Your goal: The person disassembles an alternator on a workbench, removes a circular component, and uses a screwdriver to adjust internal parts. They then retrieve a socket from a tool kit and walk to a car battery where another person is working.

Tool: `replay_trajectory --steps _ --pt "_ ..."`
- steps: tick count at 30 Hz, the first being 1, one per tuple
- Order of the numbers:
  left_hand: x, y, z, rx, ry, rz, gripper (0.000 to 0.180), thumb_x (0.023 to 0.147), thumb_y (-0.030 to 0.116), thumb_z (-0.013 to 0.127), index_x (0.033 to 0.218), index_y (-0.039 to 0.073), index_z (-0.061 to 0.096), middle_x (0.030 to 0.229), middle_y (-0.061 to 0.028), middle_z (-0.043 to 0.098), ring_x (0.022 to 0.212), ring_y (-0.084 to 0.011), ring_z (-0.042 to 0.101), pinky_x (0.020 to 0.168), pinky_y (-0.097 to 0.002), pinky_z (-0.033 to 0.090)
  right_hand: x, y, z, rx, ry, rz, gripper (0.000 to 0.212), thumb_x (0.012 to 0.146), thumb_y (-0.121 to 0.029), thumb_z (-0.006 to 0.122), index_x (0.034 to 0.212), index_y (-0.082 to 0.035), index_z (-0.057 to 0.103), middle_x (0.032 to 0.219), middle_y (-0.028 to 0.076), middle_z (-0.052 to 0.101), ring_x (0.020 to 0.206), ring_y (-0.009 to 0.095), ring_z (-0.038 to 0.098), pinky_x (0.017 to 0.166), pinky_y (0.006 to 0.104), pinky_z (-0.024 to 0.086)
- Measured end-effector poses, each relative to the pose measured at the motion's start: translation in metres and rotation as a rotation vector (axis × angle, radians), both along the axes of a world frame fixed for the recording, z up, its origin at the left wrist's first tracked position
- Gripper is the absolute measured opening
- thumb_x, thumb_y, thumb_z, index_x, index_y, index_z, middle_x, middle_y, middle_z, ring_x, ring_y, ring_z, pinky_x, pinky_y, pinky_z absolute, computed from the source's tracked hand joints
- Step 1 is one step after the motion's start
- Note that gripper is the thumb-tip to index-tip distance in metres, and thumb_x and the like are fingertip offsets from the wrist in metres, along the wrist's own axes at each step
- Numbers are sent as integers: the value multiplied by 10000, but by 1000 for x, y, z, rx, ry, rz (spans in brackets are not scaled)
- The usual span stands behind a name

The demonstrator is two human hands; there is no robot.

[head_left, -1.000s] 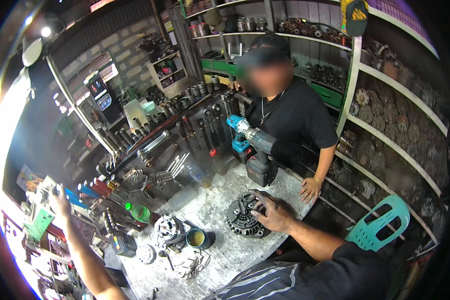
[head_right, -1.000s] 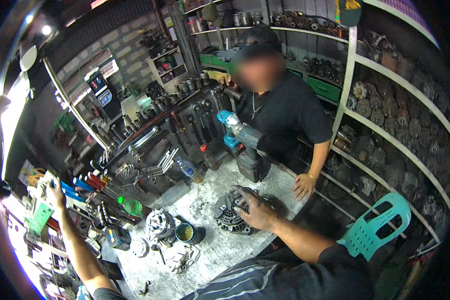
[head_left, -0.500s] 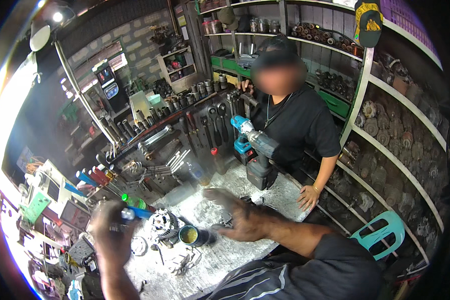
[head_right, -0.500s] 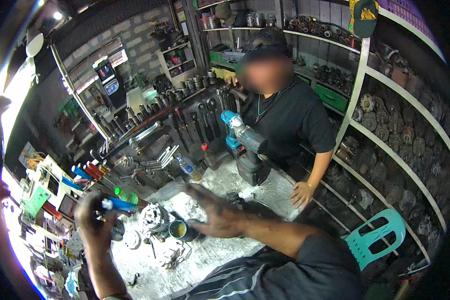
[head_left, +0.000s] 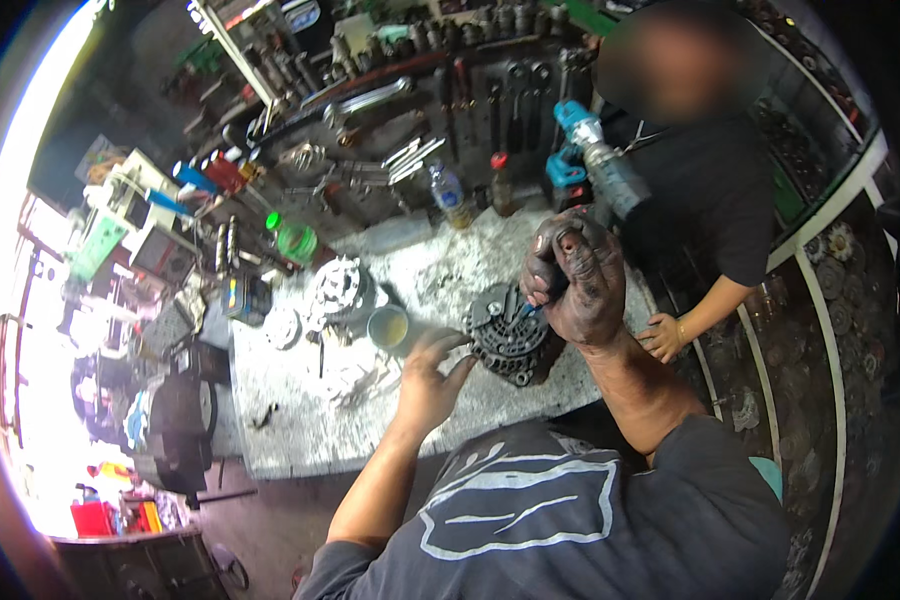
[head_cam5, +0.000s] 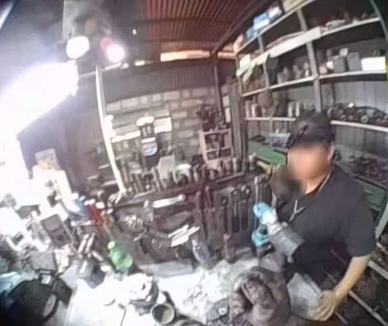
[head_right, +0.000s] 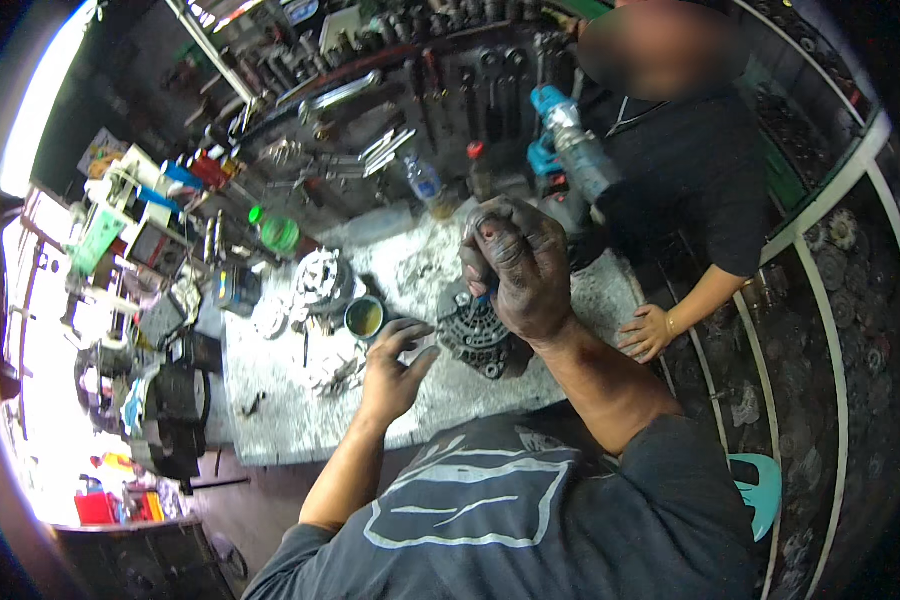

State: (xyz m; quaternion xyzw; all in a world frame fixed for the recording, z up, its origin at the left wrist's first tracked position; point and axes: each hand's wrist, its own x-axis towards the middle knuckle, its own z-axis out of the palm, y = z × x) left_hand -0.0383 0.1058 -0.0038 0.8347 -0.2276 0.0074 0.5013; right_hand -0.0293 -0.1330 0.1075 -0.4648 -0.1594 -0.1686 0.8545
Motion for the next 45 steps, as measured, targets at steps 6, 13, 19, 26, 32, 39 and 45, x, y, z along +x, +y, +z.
replay_trajectory --steps 6,13,19,26,32,39,45 --pt "-12 -19 -27 9 -17 56 327 904 100 872 1212 53 774 1270 -160 727 1152 -358 713 952 -440 594 0 14 -33 -160 14 118 286 1162 -245 555 1029 -11 652 774 11 592 635 68 527 575 265 448" --pt "-12 -29 -27 60 -115 45 260 904 77 856 1162 82 820 1257 -178 706 1163 -377 703 979 -455 579 -1 17 -55 -285 -20 100 340 1137 -321 623 1054 7 660 769 15 553 615 80 485 555 263 422" --pt "-12 -34 -26 62 -80 56 249 896 58 844 1145 76 829 1272 -177 700 1181 -384 695 999 -461 570 -3 16 -51 -426 -94 74 283 1130 -269 617 1051 -2 670 870 66 644 690 128 585 621 300 468" --pt "8 -36 -36 181 -275 52 1078 707 338 1010 1601 73 469 1623 -338 413 1480 -565 440 1189 -586 462 -9 29 -28 -820 -117 -348 133 1060 -133 661 1088 -3 668 1029 154 685 950 303 691 843 412 557" --pt "34 -63 -55 125 -60 -142 1110 713 423 981 1616 65 442 1631 -353 428 1543 -568 396 1247 -599 423 -5 22 -23 -742 -164 -190 242 1078 -239 651 998 -14 692 883 159 714 794 344 713 767 423 570" --pt "31 -61 -73 108 -177 -39 935 753 324 940 1564 83 543 1611 -284 484 1519 -500 441 1250 -580 410 13 12 -38 -707 -380 124 157 1000 -159 764 939 -33 693 829 118 706 729 305 697 683 405 542" --pt "21 -62 -82 159 -158 -34 983 706 297 970 1570 86 551 1628 -276 476 1495 -504 472 1225 -560 441 17 -8 -39 -962 -525 -181 82 956 -74 752 980 -61 674 822 79 714 723 244 704 683 364 548"
